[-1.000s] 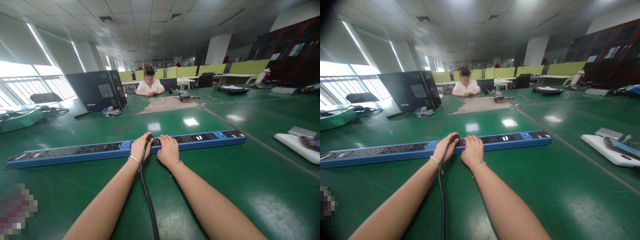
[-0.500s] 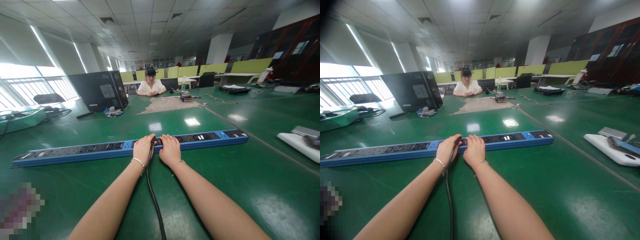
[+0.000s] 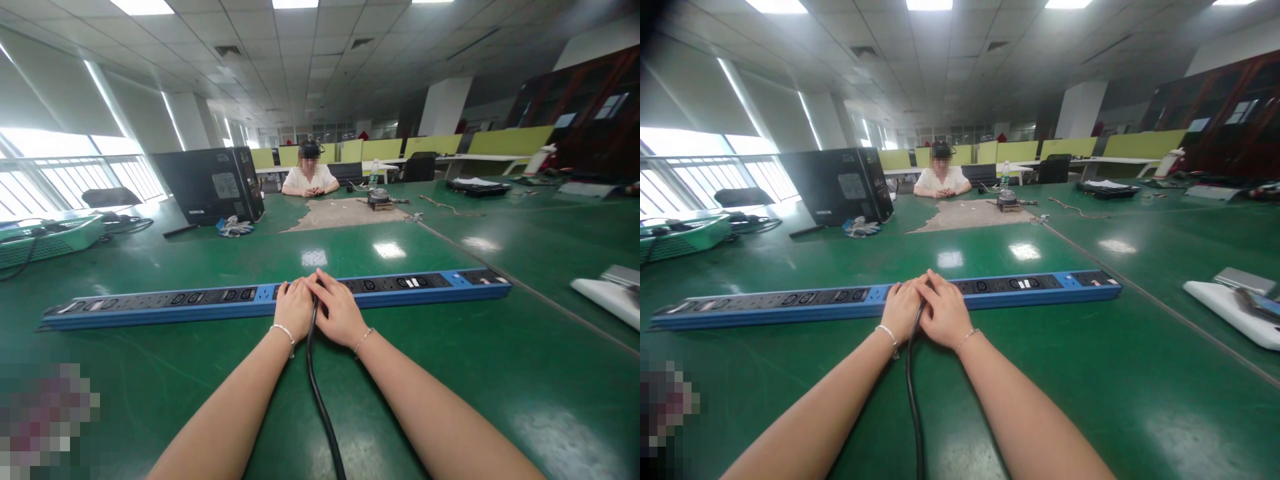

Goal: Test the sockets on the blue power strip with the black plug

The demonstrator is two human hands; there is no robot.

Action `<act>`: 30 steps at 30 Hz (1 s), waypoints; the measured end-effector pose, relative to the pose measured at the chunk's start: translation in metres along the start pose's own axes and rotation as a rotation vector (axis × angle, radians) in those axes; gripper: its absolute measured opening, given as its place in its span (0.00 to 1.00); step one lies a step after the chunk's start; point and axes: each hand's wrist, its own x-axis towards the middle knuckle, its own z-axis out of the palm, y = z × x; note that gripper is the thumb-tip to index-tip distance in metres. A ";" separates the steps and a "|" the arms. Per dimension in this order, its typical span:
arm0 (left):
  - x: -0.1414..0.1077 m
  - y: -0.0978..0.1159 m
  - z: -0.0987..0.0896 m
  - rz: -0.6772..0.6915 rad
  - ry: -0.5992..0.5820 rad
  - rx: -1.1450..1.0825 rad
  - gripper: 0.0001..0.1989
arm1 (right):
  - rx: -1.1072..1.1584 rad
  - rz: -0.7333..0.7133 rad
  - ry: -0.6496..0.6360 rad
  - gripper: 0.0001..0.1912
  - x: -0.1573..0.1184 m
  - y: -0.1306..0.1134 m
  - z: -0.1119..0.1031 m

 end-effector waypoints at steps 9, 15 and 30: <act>0.000 0.002 -0.002 -0.092 0.023 0.026 0.20 | 0.003 0.076 -0.014 0.21 0.010 0.006 0.007; -0.001 0.001 -0.003 -0.074 0.040 0.023 0.17 | -0.025 0.095 -0.066 0.21 0.017 0.004 0.007; 0.000 -0.002 0.005 -0.063 0.105 0.030 0.17 | -0.039 0.076 0.107 0.15 0.018 0.006 0.019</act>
